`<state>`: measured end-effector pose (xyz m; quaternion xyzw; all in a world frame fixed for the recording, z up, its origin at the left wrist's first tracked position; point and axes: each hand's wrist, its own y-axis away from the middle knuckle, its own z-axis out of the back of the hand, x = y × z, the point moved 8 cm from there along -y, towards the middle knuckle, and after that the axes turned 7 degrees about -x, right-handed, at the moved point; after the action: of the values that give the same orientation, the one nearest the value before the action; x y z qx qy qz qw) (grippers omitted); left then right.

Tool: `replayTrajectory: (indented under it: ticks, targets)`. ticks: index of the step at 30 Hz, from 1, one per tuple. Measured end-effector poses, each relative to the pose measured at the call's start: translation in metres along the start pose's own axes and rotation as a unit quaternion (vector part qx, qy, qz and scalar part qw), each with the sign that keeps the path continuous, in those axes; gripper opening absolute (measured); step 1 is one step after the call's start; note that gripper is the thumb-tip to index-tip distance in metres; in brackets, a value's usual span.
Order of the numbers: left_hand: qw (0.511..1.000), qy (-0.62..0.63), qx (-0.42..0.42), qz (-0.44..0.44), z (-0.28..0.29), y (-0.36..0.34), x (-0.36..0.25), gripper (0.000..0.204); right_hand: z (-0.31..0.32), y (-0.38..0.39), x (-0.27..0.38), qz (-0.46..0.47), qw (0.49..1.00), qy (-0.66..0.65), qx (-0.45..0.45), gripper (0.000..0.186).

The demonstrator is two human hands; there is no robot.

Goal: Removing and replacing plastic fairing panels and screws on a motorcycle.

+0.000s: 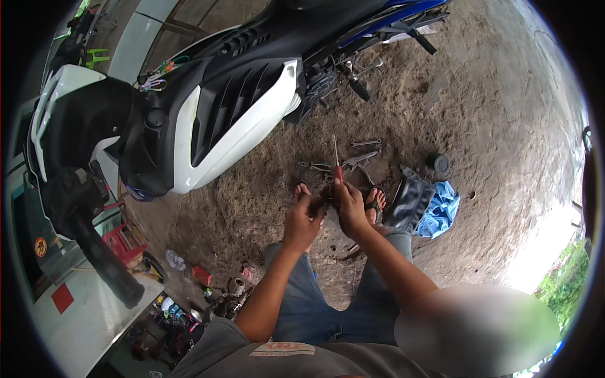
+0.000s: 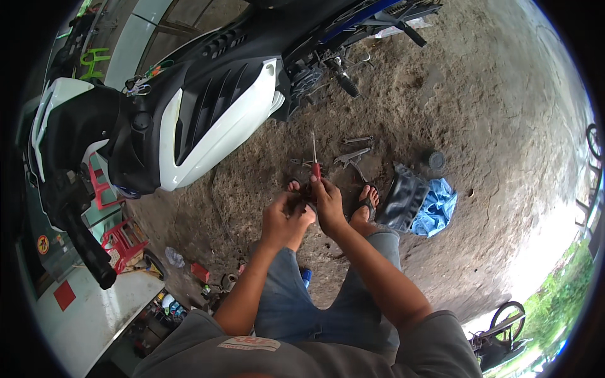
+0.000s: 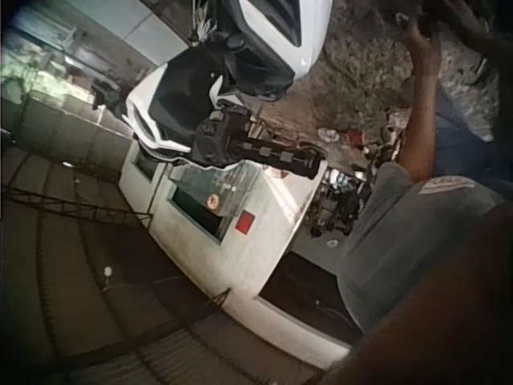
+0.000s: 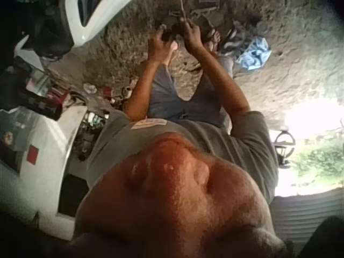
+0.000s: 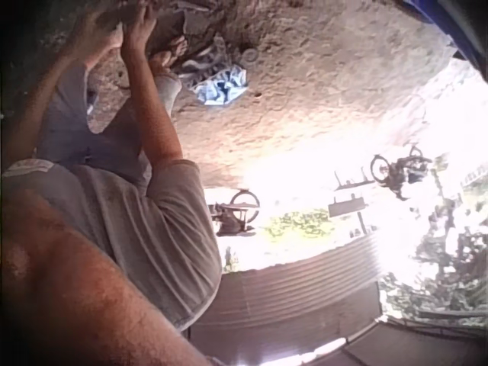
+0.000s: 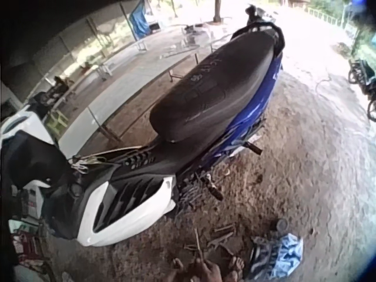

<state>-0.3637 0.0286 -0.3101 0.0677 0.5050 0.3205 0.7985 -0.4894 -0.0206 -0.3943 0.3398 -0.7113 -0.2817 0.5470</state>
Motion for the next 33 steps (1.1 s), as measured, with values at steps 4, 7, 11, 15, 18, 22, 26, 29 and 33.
replayTrajectory:
  ticks: [4,7,11,15,18,22,26,29,33]
  targets:
    - [0.968,0.208,-0.050,0.129,0.007,-0.043,0.078,0.018,-0.006,-0.023,-0.012,0.102,0.976,0.174,0.077,0.041]
    - [0.939,0.276,-0.082,0.187,0.013,-0.095,0.141,0.017,-0.019,-0.052,-0.035,0.139,0.960,0.220,0.104,0.037]
    - [0.903,0.348,-0.106,0.227,0.027,-0.157,0.214,0.012,-0.027,-0.109,-0.078,0.123,0.926,0.344,0.094,0.041]
    - [0.890,0.348,-0.184,0.231,0.036,-0.205,0.279,0.010,-0.018,-0.166,-0.115,0.137,0.831,0.532,0.085,0.045]
    - [0.834,0.425,-0.246,0.252,0.030,-0.231,0.327,0.012,-0.001,-0.200,-0.137,0.128,0.765,0.622,0.106,0.043]
    - [0.775,0.522,-0.261,0.243,0.002,-0.269,0.376,0.013,0.005,-0.247,-0.148,0.159,0.696,0.687,0.136,0.040]
    - [0.783,0.516,-0.263,0.228,-0.015,-0.308,0.398,0.016,-0.009,-0.304,-0.167,0.169,0.606,0.762,0.151,0.034]
    - [0.748,0.557,-0.301,0.201,-0.015,-0.333,0.399,0.018,-0.032,-0.345,-0.187,0.220,0.544,0.788,0.187,0.028]
    - [0.750,0.555,-0.323,0.161,-0.011,-0.349,0.406,0.014,-0.074,-0.393,-0.222,0.274,0.337,0.858,0.274,0.025]
